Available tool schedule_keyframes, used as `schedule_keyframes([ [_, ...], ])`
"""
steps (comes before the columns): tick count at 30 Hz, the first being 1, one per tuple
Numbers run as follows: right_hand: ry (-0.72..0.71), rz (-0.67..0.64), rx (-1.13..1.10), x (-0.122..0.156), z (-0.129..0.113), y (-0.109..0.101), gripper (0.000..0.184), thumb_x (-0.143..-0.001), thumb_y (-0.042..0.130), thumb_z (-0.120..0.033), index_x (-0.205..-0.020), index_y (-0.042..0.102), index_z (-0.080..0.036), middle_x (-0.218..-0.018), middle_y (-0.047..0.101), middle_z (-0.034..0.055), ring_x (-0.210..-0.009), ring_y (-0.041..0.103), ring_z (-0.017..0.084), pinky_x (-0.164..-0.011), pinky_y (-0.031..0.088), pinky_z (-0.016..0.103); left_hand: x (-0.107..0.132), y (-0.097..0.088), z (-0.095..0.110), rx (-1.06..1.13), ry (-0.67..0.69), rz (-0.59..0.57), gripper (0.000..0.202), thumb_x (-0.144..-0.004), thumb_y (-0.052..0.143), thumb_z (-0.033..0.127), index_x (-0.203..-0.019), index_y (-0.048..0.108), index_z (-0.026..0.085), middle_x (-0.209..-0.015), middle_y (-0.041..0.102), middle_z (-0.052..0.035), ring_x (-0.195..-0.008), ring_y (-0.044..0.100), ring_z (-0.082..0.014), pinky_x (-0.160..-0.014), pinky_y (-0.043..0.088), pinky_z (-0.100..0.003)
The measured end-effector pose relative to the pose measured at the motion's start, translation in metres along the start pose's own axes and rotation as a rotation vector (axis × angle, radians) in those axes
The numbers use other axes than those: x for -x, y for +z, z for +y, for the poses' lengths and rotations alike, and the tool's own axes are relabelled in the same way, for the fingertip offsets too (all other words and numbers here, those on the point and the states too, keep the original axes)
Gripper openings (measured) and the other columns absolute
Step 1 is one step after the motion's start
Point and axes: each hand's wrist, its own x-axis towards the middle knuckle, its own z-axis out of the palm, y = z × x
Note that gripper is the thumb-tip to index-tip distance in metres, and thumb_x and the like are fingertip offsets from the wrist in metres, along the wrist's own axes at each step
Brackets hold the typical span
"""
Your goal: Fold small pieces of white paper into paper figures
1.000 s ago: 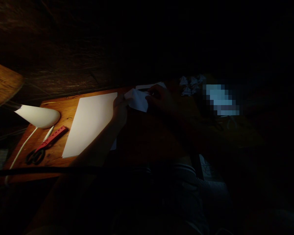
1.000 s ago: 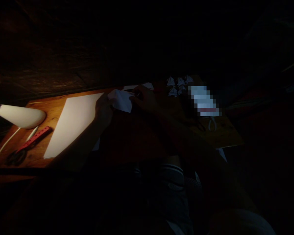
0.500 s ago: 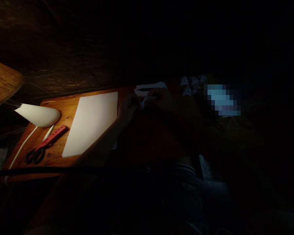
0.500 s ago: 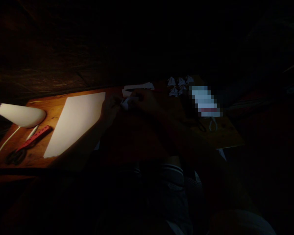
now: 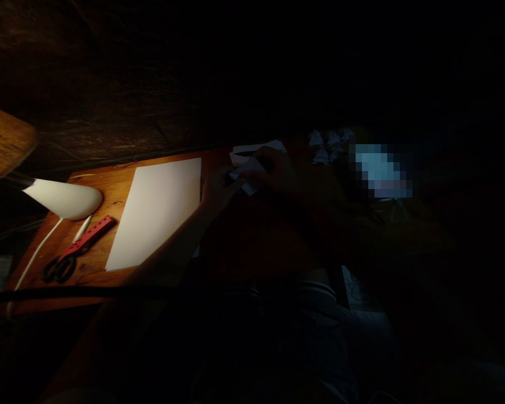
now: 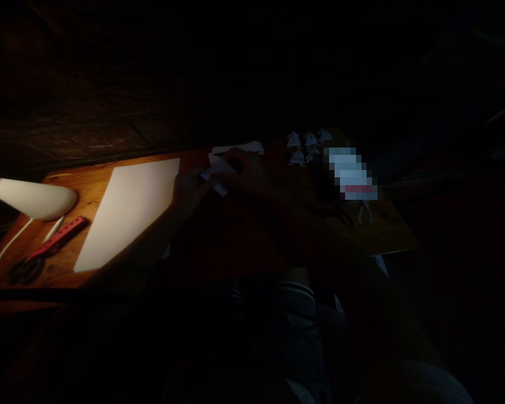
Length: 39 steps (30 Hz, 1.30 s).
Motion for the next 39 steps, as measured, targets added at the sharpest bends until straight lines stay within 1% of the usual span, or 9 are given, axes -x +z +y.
schedule_keyframes([
  [4,0.052,-0.013,-0.072,0.001,0.001,0.003,0.063,-0.075,0.085,-0.070,-0.112,0.069,-0.021,-0.104,0.074,0.0075,-0.095,0.068,0.024,-0.081,0.058,0.037,-0.002,-0.001,-0.001,0.065,0.011,0.086,0.034,-0.083,0.085,0.047,-0.099,0.069,0.022,-0.084,0.076,-0.0044,-0.078,0.076,-0.0212,-0.063,0.062,-0.030],
  [10,0.103,-0.061,-0.121,0.003,0.002,0.008,0.044,-0.079,0.085,-0.053,-0.106,0.073,-0.020,-0.110,0.077,0.0103,-0.105,0.071,0.029,-0.095,0.059,0.049,-0.003,0.000,-0.002,0.067,0.024,0.113,0.049,-0.081,0.087,0.051,-0.113,0.064,0.021,-0.094,0.077,-0.0064,-0.089,0.078,-0.0258,-0.071,0.066,-0.035],
  [13,0.097,-0.032,-0.045,0.002,0.001,0.008,0.035,-0.079,0.084,-0.044,-0.101,0.072,-0.019,-0.103,0.076,0.0094,-0.097,0.068,0.027,-0.090,0.059,0.046,-0.003,0.001,-0.001,0.062,0.035,0.130,0.052,-0.079,0.088,0.050,-0.116,0.063,0.023,-0.096,0.078,-0.0072,-0.092,0.079,-0.0275,-0.072,0.066,-0.036],
  [18,0.034,-0.037,0.021,0.001,-0.003,0.006,0.021,-0.083,0.075,-0.037,-0.092,0.066,-0.020,-0.090,0.071,0.0047,-0.083,0.060,0.021,-0.076,0.052,0.035,-0.002,0.002,0.000,0.034,0.070,0.125,0.048,-0.081,0.085,0.052,-0.112,0.063,0.022,-0.100,0.078,-0.0089,-0.104,0.078,-0.0307,-0.077,0.066,-0.038],
  [21,-0.016,-0.050,0.070,0.002,-0.008,0.006,0.019,-0.086,0.073,-0.037,-0.092,0.066,-0.021,-0.091,0.071,0.0048,-0.083,0.059,0.021,-0.075,0.050,0.035,-0.001,0.001,0.001,0.024,0.062,0.121,0.049,-0.083,0.083,0.056,-0.111,0.063,0.022,-0.097,0.078,-0.0075,-0.105,0.077,-0.0300,-0.078,0.066,-0.038],
  [25,-0.061,-0.025,0.141,0.004,-0.010,0.006,0.019,-0.087,0.074,-0.037,-0.097,0.068,-0.021,-0.101,0.073,0.0089,-0.090,0.062,0.025,-0.082,0.052,0.038,-0.001,0.001,0.004,0.004,0.050,0.123,0.052,-0.084,0.083,0.061,-0.108,0.063,0.021,-0.095,0.077,-0.0060,-0.107,0.075,-0.0297,-0.079,0.065,-0.039],
  [32,-0.092,-0.019,0.204,0.004,-0.012,0.008,0.020,-0.093,0.070,-0.039,-0.100,0.068,-0.021,-0.102,0.072,0.0097,-0.092,0.062,0.026,-0.084,0.052,0.040,-0.001,0.004,0.005,0.019,0.082,0.160,0.042,-0.084,0.083,0.051,-0.111,0.066,0.024,-0.096,0.078,-0.0060,-0.099,0.079,-0.0282,-0.073,0.066,-0.036],
  [36,-0.134,-0.008,0.231,0.005,-0.014,0.008,0.026,-0.097,0.067,-0.047,-0.099,0.066,-0.022,-0.103,0.070,0.0104,-0.093,0.061,0.027,-0.085,0.051,0.042,0.002,0.005,0.006,0.013,0.078,0.213,0.037,-0.086,0.081,0.048,-0.110,0.068,0.022,-0.097,0.078,-0.0067,-0.101,0.078,-0.0276,-0.077,0.066,-0.035],
  [39,-0.150,-0.009,0.246,0.005,-0.016,0.009,0.026,-0.101,0.063,-0.048,-0.099,0.064,-0.022,-0.104,0.069,0.0110,-0.094,0.061,0.027,-0.086,0.051,0.043,0.002,0.007,0.005,-0.018,0.097,0.238,0.035,-0.088,0.079,0.047,-0.108,0.068,0.020,-0.097,0.077,-0.0069,-0.104,0.077,-0.0279,-0.081,0.066,-0.036],
])
